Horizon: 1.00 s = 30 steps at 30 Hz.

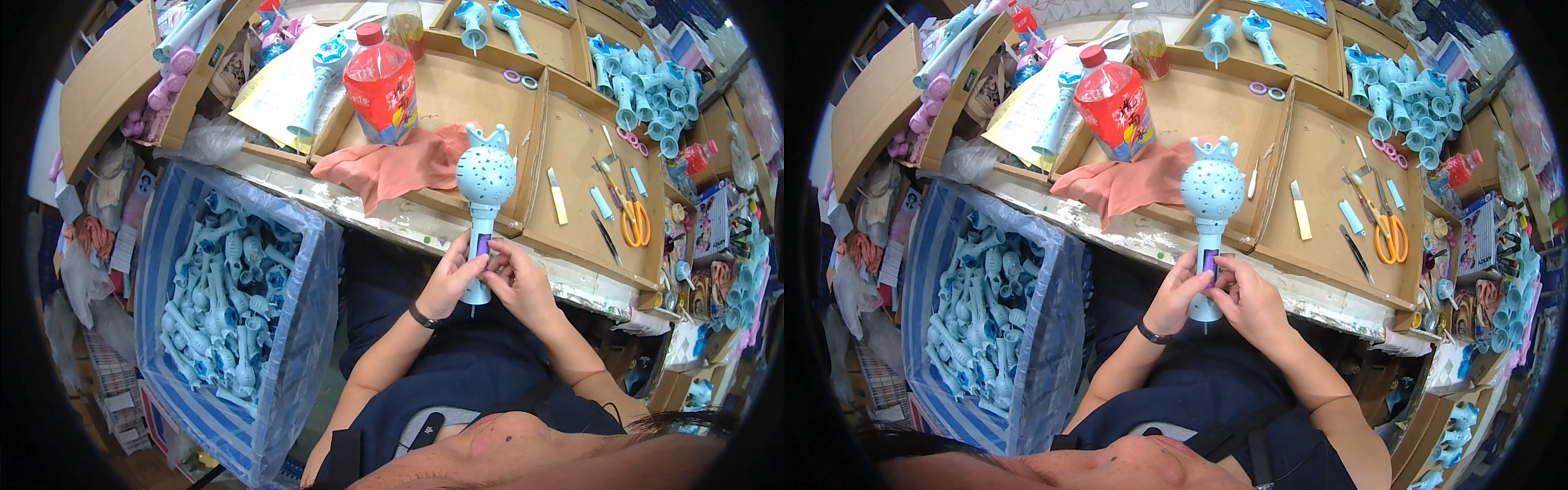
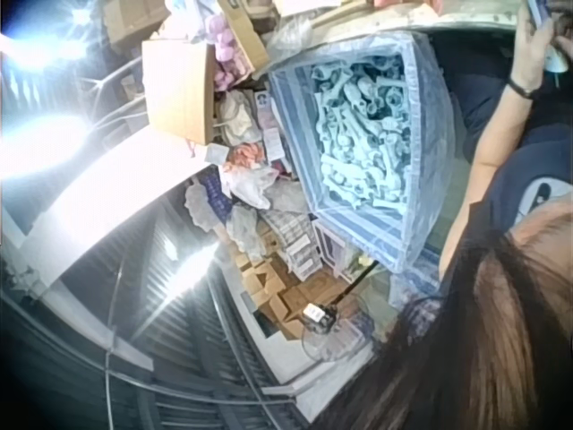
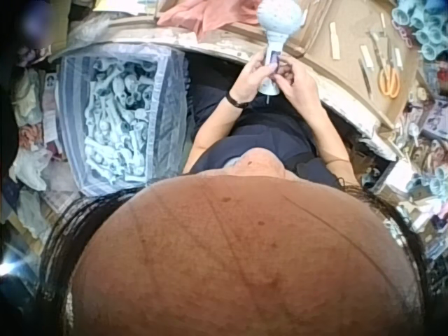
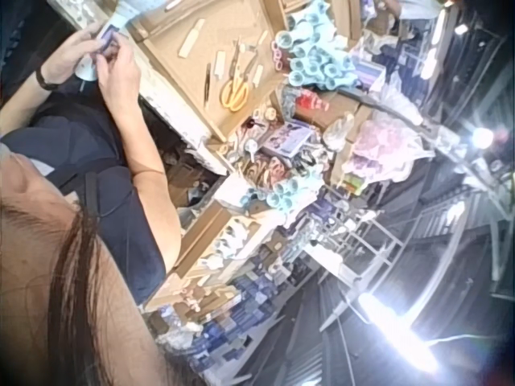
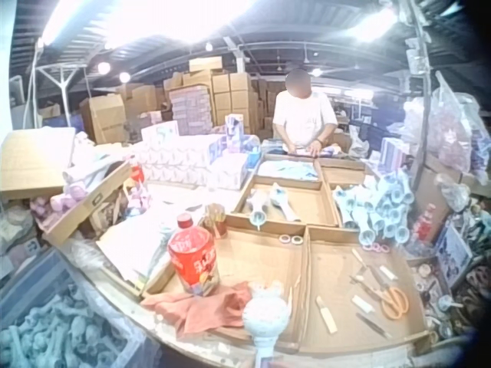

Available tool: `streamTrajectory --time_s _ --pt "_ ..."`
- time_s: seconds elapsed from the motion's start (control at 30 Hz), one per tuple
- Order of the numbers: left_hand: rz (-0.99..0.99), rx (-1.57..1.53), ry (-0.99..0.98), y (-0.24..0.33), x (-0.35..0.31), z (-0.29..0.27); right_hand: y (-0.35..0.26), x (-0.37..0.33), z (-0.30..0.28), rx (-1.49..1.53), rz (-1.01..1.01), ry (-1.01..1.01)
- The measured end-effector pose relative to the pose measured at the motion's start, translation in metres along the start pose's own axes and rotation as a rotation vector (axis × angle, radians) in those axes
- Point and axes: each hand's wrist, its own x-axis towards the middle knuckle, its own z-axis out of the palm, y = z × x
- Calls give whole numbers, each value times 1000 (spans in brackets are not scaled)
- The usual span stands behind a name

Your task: The person inserts a purple battery into a light blue toy microphone, closes the compartment, and wipes the toy with a pink cloth. The person repeats this process for several identical toys, placing each finished unit into a large bin.

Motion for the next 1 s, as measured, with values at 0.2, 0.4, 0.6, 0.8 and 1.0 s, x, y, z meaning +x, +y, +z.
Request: streamTrajectory --time_s 0.2,0.4,0.6,0.8,1.0 --pt "8 -18 19 3 0 5 2 1 -6 -221 -285 62" --pt "-29 -104 -37 6 -1 -2 6 1 -8 3 -193 -59" --pt "-53 -78 -74 3 -2 -11 7 6 -7 -10 -306 23" --pt "-21 -81 -46 7 -1 -5 -3 9 -12 -328 -305 -38" --pt "-42 -118 20 4 -1 -2 -9 8 -15 -452 -269 -108"
